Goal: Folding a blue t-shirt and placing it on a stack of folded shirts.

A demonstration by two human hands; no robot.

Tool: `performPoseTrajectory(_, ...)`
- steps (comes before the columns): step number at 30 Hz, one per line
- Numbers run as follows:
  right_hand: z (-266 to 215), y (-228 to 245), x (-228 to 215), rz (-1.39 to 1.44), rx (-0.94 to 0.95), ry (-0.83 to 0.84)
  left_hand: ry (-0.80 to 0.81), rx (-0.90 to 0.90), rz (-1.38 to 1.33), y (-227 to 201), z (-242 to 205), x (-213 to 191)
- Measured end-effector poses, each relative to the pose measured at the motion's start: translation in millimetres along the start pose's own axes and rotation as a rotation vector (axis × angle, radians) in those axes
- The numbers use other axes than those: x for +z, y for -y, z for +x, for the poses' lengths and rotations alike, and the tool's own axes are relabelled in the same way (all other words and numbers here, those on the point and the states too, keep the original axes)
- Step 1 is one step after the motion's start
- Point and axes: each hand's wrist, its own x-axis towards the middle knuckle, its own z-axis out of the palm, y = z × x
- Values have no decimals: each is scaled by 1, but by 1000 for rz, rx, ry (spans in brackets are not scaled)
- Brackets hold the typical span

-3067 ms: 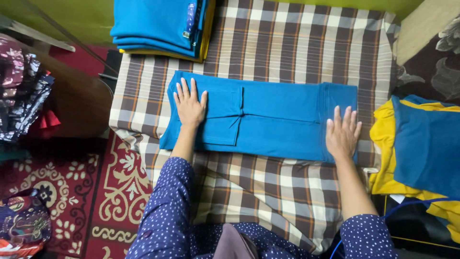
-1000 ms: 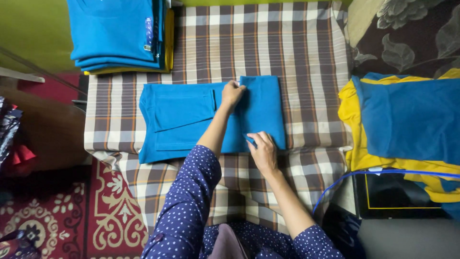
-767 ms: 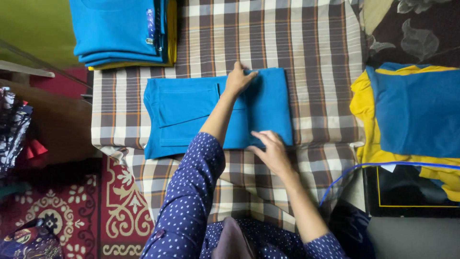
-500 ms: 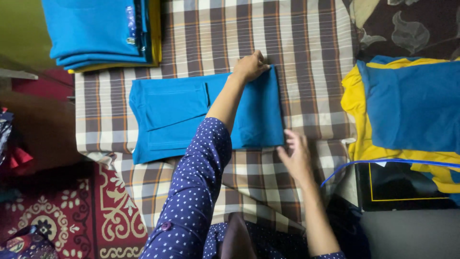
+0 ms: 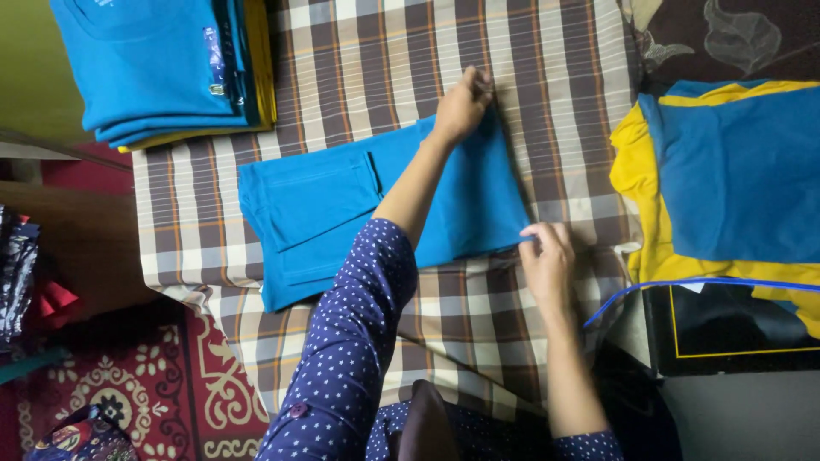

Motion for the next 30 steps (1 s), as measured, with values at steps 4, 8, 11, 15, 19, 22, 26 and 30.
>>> performPoseTrajectory(4, 19, 12, -15, -59, 28, 133, -145, 94, 527, -43, -60, 5)
performPoseTrajectory(8, 68, 61, 17, 90, -41, -111, -67, 49, 684, -84, -139, 26)
performPoseTrajectory(11, 84, 21, 87, 41, -106, -146, 114, 68, 672, -68, -165, 40)
performPoseTrajectory(15, 77, -10, 112, -242, -138, -55, 55, 80, 759, -36, -141, -2)
performPoseTrajectory(19, 65, 21, 102, -536, -236, 132, 22, -31, 772, -5, -113, -31)
performPoseTrajectory(22, 66, 33, 104, -584, -254, 168, 70, -48, 810, 1, -104, -37)
performPoseTrajectory(26, 54, 52, 110, -587, -231, 338, 163, 254, 842, -4, -99, -38)
performPoseTrajectory(30, 43, 59, 102, -551, -184, 528, 144, 342, 820, 18, -84, -29)
